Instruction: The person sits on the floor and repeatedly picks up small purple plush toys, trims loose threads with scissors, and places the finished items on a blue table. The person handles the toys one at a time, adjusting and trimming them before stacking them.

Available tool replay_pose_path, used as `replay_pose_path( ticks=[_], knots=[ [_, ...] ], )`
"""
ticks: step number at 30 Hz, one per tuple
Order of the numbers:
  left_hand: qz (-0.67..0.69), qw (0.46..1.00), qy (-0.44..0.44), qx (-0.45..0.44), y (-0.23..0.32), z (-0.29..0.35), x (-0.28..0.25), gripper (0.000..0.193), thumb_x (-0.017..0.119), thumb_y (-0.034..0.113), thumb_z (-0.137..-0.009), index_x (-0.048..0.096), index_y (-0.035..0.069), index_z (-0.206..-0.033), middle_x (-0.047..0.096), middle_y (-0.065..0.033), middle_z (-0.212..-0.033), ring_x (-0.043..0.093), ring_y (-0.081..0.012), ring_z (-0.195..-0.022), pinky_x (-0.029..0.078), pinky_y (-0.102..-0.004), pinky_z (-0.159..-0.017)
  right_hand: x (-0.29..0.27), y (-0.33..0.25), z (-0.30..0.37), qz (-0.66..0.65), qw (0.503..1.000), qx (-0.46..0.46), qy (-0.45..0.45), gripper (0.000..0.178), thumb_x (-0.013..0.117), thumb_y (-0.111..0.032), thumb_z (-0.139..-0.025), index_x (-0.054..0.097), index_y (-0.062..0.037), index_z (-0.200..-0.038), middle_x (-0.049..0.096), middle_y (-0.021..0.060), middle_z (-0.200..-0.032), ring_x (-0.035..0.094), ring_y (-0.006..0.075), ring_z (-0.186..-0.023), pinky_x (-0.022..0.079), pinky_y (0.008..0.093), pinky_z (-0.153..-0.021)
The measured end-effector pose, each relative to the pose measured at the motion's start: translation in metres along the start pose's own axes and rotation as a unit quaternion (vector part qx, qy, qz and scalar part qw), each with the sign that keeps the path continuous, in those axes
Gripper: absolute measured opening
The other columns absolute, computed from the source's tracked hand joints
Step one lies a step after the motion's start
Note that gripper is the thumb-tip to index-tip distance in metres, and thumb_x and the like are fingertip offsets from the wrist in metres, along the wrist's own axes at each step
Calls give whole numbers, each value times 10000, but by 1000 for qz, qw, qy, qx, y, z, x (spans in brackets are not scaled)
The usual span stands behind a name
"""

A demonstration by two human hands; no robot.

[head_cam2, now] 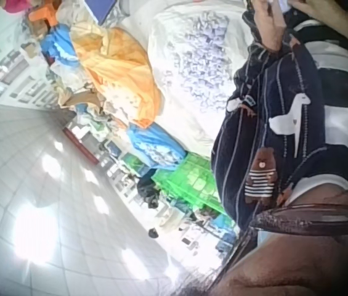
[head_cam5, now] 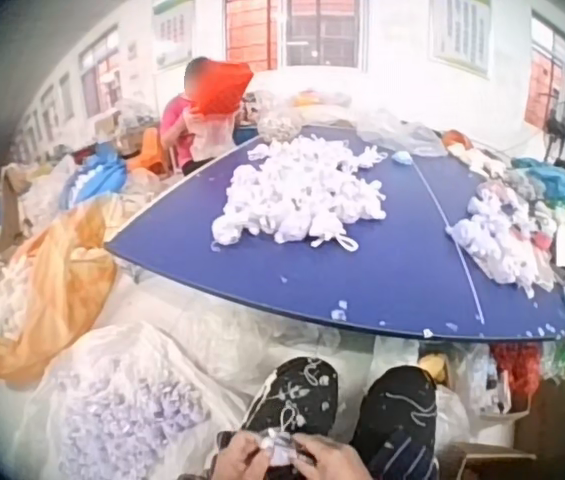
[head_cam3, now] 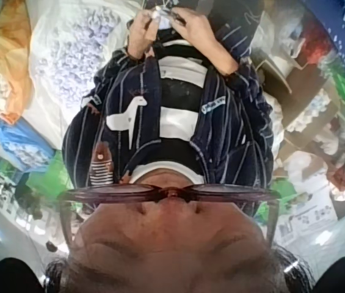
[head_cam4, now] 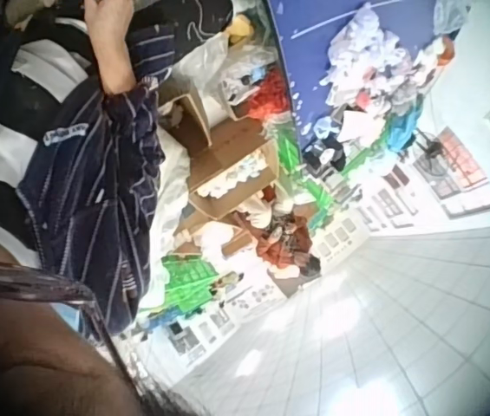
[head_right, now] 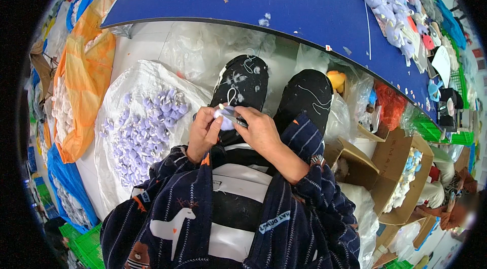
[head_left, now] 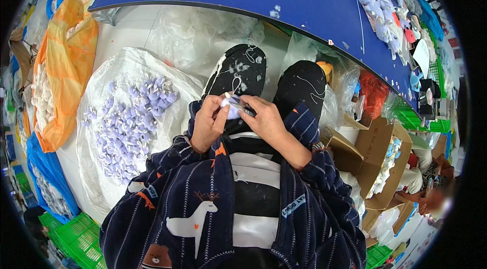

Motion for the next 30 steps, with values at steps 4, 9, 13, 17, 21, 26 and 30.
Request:
replay_pose_path(
  ticks=[4, 9, 13, 17, 21, 26, 30],
  knots=[
    [6, 999, 0, 52, -7, 3, -1, 104, 469, 29, -880, 382, 23, -937, 566, -84, -976, 494, -63, -771, 415, -195, -678, -1, -4, -2, -26, 1000, 2, 6, 273, 646, -80, -734, 586, 18, -981, 618, 186, -835, 615, 284, -699, 478, 311, -630],
    [27, 998, 5, 60, -1, 5, -1, 112, 455, 25, -884, 369, 27, -955, 560, -116, -1054, 499, -73, -796, 420, -207, -694, 1, 1, -1, -121, 986, 108, -33, 241, 638, -99, -765, 591, 25, -966, 627, 132, -745, 592, 167, -636, 460, 273, -596],
    [71, 997, -8, -18, 9, 6, -1, 114, 442, 70, -900, 363, 30, -972, 540, -144, -1129, 512, -90, -810, 426, -216, -717, 9, 12, 3, -197, 972, 120, -45, 181, 634, -124, -792, 600, 20, -897, 552, 17, -613, 478, 66, -522, 383, 231, -462],
    [77, 994, 5, -79, 3, 5, -3, 122, 400, 123, -917, 367, 38, -997, 503, -178, -1187, 523, -131, -879, 431, -257, -775, 13, 10, 7, -377, 866, 319, -79, 154, 627, -152, -809, 584, -5, -820, 487, -27, -581, 381, 23, -475, 281, 197, -409],
    [173, 984, 39, -16, -15, -3, 7, 126, 377, 138, -914, 370, 53, -1007, 479, -204, -1210, 527, -186, -943, 426, -323, -842, 18, 6, 6, -408, 846, 340, -36, 155, 632, -147, -796, 576, -4, -776, 534, -7, -602, 418, 27, -517, 314, 196, -443],
    [164, 986, 15, 36, -20, -8, 7, 367, 446, 98, -893, 290, 32, -1219, 418, -169, -1259, 484, -162, -1004, 392, -294, -877, 27, 8, 1, -291, 926, 237, 40, 173, 642, -133, -779, 559, 17, -754, 547, 18, -602, 453, 57, -523, 355, 224, -460],
    [76, 996, -33, -24, 8, -6, 7, 458, 509, 38, -824, 338, 0, -1247, 402, -139, -1271, 466, -159, -1038, 382, -286, -888, 20, 3, 1, -181, 958, 220, 34, 172, 632, -123, -775, 555, 30, -758, 562, 71, -608, 490, 86, -526, 385, 252, -478]
  ],
)
Point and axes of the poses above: each hand's wrist, its own z-axis away from the middle knuckle, its own x-axis out of the palm, y = z × x, the point moved 2 cm from there along -z, towards the middle knuckle
